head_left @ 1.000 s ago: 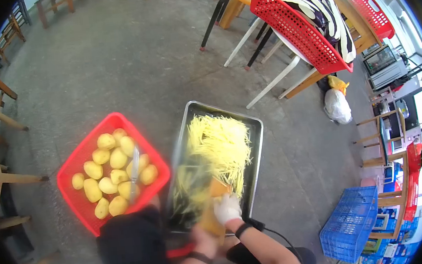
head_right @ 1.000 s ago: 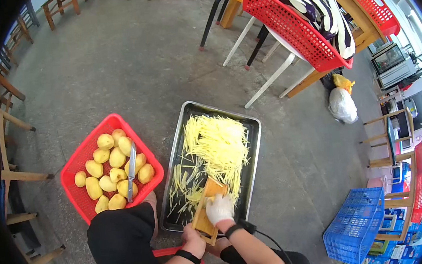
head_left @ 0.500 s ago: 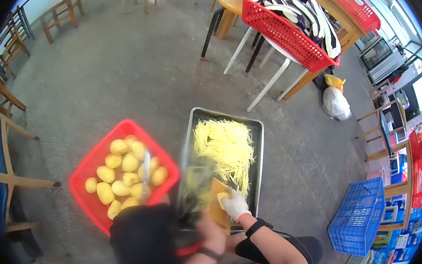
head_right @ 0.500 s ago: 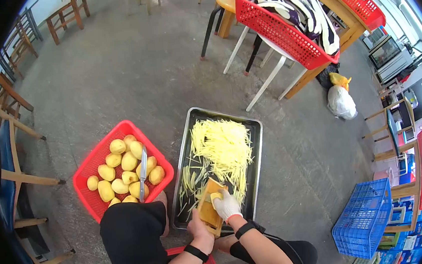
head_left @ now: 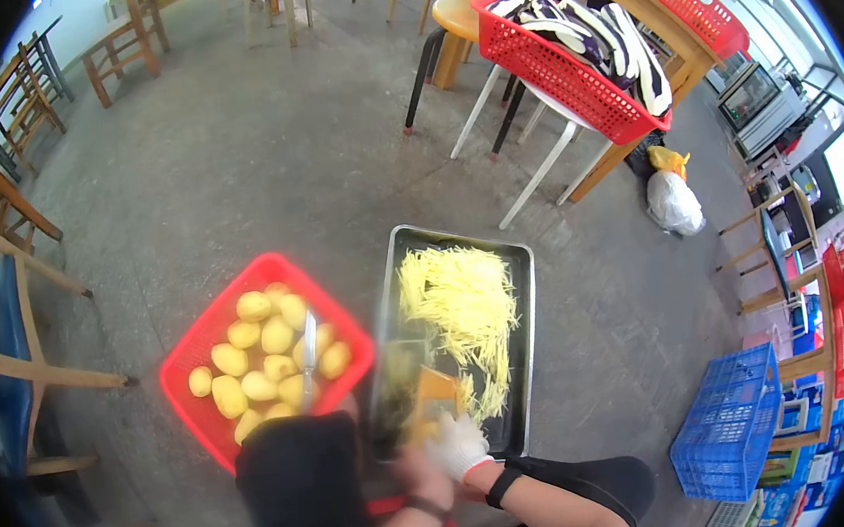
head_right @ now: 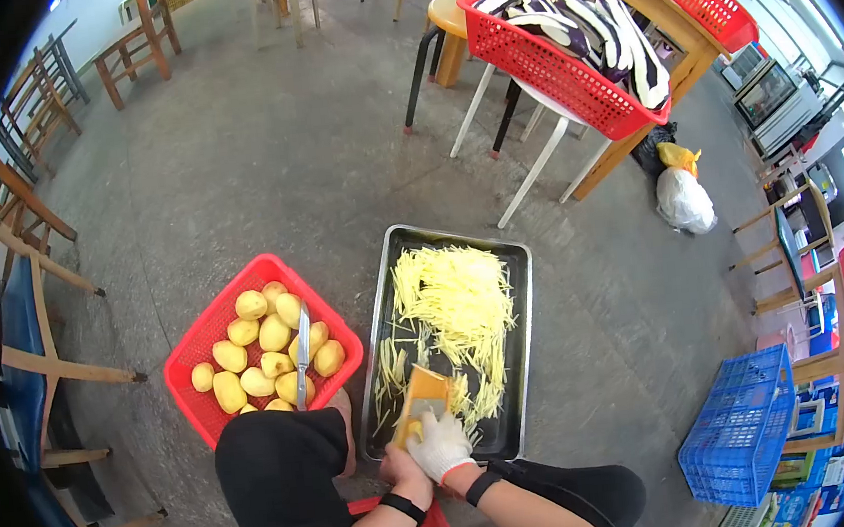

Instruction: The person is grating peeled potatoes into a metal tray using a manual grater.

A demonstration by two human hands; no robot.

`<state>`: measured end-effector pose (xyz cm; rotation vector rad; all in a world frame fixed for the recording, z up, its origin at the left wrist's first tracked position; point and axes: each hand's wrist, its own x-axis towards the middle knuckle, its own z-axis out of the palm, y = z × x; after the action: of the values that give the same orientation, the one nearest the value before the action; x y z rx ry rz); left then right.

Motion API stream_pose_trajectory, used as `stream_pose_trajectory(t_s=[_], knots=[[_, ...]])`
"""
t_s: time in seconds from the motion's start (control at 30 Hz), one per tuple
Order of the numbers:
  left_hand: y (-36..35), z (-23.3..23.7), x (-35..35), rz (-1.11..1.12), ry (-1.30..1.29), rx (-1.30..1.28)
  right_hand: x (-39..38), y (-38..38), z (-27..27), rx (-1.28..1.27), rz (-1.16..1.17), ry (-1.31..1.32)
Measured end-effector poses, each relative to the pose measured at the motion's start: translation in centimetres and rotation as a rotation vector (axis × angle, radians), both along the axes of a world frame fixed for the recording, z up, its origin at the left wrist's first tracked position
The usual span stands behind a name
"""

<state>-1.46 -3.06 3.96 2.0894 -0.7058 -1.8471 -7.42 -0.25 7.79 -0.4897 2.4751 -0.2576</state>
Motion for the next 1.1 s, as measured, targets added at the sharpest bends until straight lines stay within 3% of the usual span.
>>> stream_pose_trajectory(t_s=[0.03, 0.1, 0.17, 0.23, 0.3, 0.43, 0.5, 0.53, 0.57, 0.63, 0.8, 0.93, 0.97, 1.03, 1.1], knots=[[-0.2, 1.0, -0.4, -0.016, -0.070, 0.011, -0.4, -0.2, -1.0, 0.025, -0.038, 0.049], [0.3, -1.3, -0.2, -0.039, -0.201, 0.018, -2.5, -1.2, -4.4, 0.037, -0.061, 0.061], [0.6, -0.5, -0.6, 0.242, 0.250, 0.108, -5.0, -1.6, -7.3, 0.003, -0.090, 0.139], [0.7, -0.5, -1.2, 0.166, 0.306, 0.137, -8.1, -1.9, -9.5, 0.058, -0.084, 0.172], [0.6, -0.6, -1.3, 0.250, 0.245, 0.162, -8.4, -1.4, -10.0, 0.055, -0.058, 0.161], [0.6, -1.0, -1.4, 0.295, 0.231, 0.225, -3.9, 1.2, -3.2, -0.046, 0.146, 0.002], [1.4, -2.4, -0.6, 0.135, 0.270, 0.129, -1.2, 1.7, 0.4, -0.039, 0.110, -0.027], [0.3, 1.6, -1.4, 0.024, 0.201, 0.099, -1.1, 1.5, 0.0, -0.035, 0.107, -0.030], [0.8, 0.2, -1.3, 0.028, 0.203, 0.098, -1.5, 1.0, -0.9, -0.043, 0.079, 0.032], [1.7, -4.1, -0.6, 0.297, 0.312, 0.243, -2.7, -0.2, -3.4, -0.056, 0.058, 0.088], [0.5, -0.5, -1.5, 0.294, 0.277, 0.261, -9.2, -1.1, -10.5, 0.051, -0.068, 0.150], [0.7, -2.1, -1.8, 0.316, 0.330, 0.267, -7.1, 1.0, -7.9, -0.089, 0.110, 0.100], [1.2, -2.4, -2.0, 0.332, 0.294, 0.204, -5.7, 1.0, -4.0, -0.082, 0.134, -0.036], [1.7, -1.5, -1.5, 0.349, 0.236, 0.151, -2.4, 1.8, 0.2, -0.066, 0.142, -0.067], [0.5, 1.0, -2.1, 0.140, 0.121, 0.137, -2.5, 0.9, 0.1, -0.023, 0.140, -0.030]])
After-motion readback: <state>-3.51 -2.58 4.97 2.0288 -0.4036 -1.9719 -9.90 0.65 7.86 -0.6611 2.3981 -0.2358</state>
